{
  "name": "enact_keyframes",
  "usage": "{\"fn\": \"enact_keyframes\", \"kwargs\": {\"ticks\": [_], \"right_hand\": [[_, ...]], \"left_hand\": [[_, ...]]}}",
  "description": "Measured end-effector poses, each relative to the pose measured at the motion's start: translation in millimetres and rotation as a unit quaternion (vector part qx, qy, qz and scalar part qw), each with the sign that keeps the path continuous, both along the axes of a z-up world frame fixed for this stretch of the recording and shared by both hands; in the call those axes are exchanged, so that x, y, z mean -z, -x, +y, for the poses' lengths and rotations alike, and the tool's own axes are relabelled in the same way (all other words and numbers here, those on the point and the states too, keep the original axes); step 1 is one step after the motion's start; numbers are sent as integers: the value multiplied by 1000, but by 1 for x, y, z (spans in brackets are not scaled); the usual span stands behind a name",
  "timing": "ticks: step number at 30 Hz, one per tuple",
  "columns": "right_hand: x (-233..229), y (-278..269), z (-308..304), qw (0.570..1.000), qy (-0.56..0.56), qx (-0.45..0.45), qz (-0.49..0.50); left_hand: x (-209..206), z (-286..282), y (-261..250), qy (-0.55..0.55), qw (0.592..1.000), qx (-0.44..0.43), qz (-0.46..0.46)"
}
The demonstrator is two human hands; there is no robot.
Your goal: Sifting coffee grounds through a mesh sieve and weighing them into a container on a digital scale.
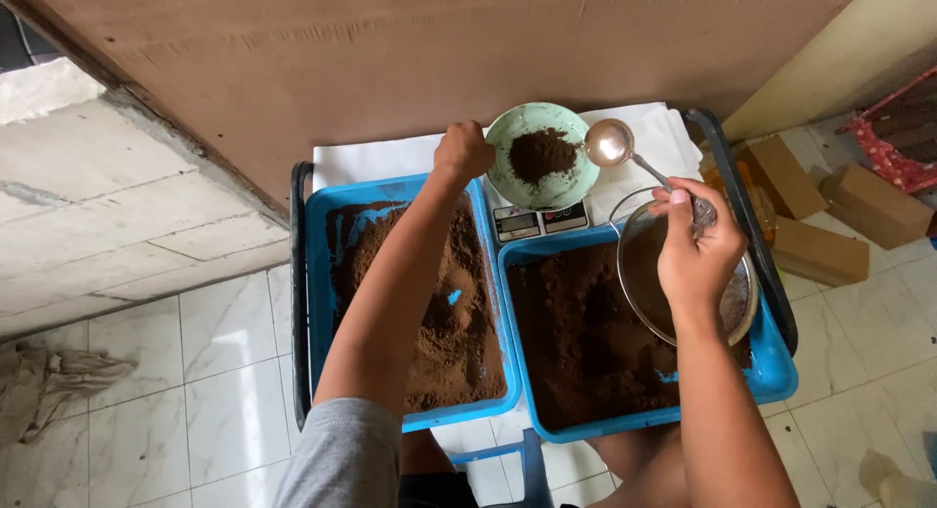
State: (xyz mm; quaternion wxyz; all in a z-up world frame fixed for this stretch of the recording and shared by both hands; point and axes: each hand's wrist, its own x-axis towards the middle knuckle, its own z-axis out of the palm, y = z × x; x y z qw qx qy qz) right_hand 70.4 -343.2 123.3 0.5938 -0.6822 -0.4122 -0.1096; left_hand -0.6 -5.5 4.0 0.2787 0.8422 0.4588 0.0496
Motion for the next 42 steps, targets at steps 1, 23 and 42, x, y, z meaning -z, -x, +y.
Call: {"fn": "enact_keyframes", "kwargs": {"ticks": [1, 23, 42], "right_hand": [[0, 0, 0, 1000, -1, 0, -1], [-14, 32, -3, 993, -22, -70, 95], [-26, 107, 11, 946, 8, -238, -218]], "left_hand": [[-1, 1, 0, -1, 1000, 0, -1], [-61, -57, 232, -205, 949, 63, -230], [-65, -76, 286, -673, 702, 146, -179]]}}
